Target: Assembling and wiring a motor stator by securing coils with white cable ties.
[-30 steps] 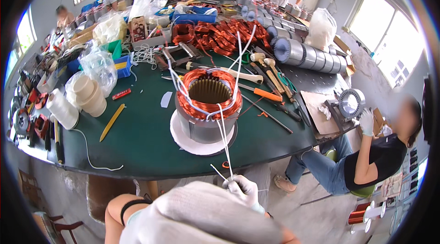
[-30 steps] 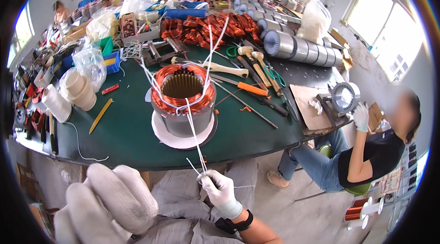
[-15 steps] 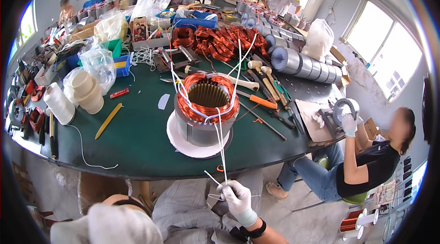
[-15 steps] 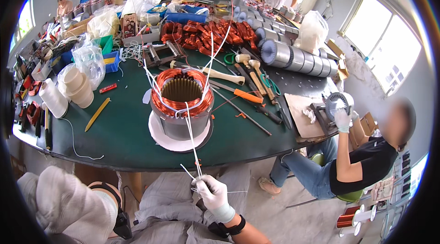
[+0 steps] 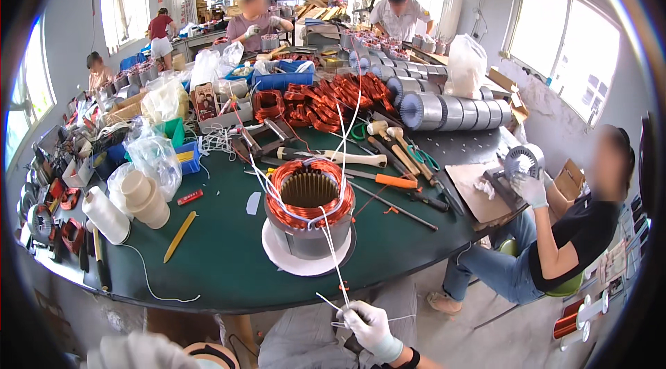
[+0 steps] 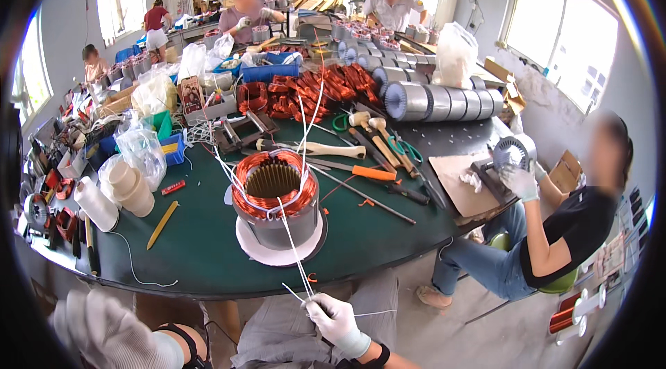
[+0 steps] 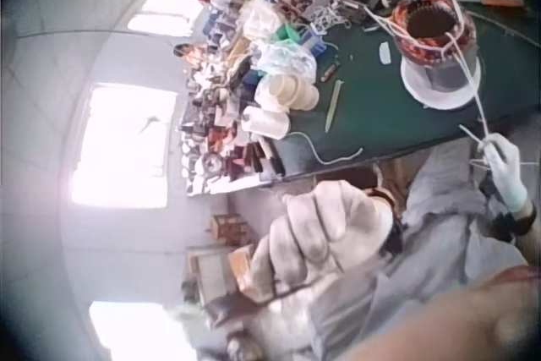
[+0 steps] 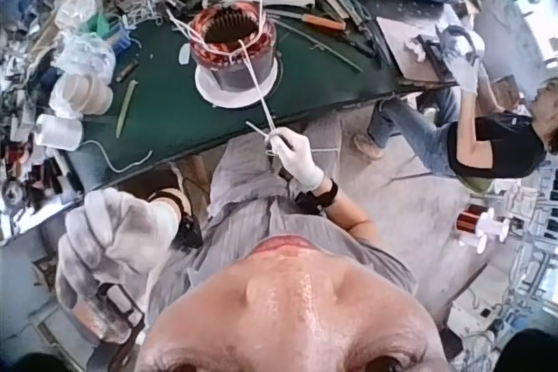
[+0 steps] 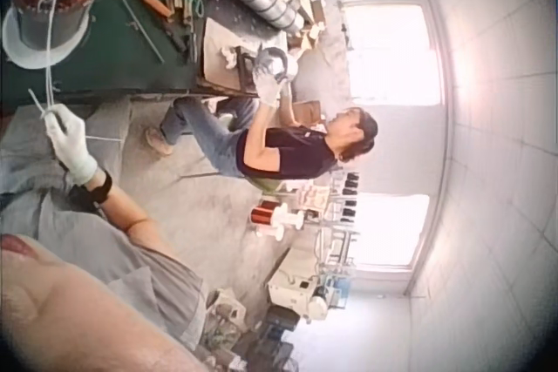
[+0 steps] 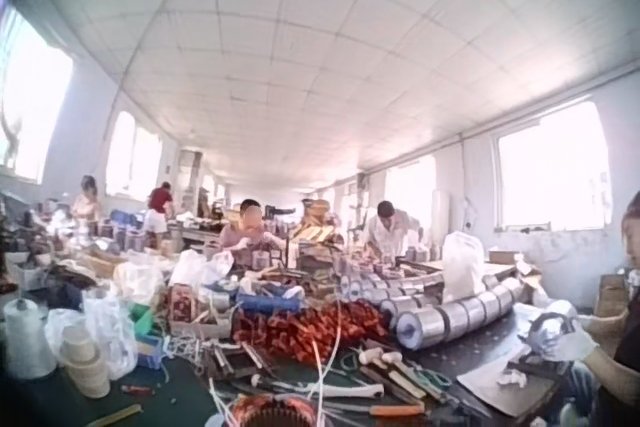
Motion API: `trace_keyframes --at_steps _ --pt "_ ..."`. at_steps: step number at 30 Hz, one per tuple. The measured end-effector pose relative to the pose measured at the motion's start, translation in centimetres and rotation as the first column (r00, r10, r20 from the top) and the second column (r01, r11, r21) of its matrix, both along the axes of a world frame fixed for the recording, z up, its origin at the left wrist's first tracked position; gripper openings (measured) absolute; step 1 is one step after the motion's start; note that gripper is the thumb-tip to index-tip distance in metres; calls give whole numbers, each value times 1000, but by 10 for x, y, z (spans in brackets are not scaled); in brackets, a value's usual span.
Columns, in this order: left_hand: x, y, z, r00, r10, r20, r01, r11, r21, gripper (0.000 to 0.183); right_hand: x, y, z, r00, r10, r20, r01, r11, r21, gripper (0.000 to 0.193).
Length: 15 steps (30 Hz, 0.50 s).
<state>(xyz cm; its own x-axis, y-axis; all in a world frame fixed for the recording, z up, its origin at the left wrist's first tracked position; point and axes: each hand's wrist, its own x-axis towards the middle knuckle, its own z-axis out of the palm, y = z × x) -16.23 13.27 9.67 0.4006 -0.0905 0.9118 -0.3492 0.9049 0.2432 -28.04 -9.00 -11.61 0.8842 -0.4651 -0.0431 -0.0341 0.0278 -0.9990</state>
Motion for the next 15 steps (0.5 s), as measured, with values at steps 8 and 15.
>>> trace_keyframes --at_steps 8,15 --pt "77 8 -33 202 -821 -534 967 81 242 27 6 -7 -7 1000 -16 4 16 999 47 16" --pt "68 24 -46 177 -842 -509 982 115 151 25 14 3 -2 998 -19 68 22 999 -48 15"
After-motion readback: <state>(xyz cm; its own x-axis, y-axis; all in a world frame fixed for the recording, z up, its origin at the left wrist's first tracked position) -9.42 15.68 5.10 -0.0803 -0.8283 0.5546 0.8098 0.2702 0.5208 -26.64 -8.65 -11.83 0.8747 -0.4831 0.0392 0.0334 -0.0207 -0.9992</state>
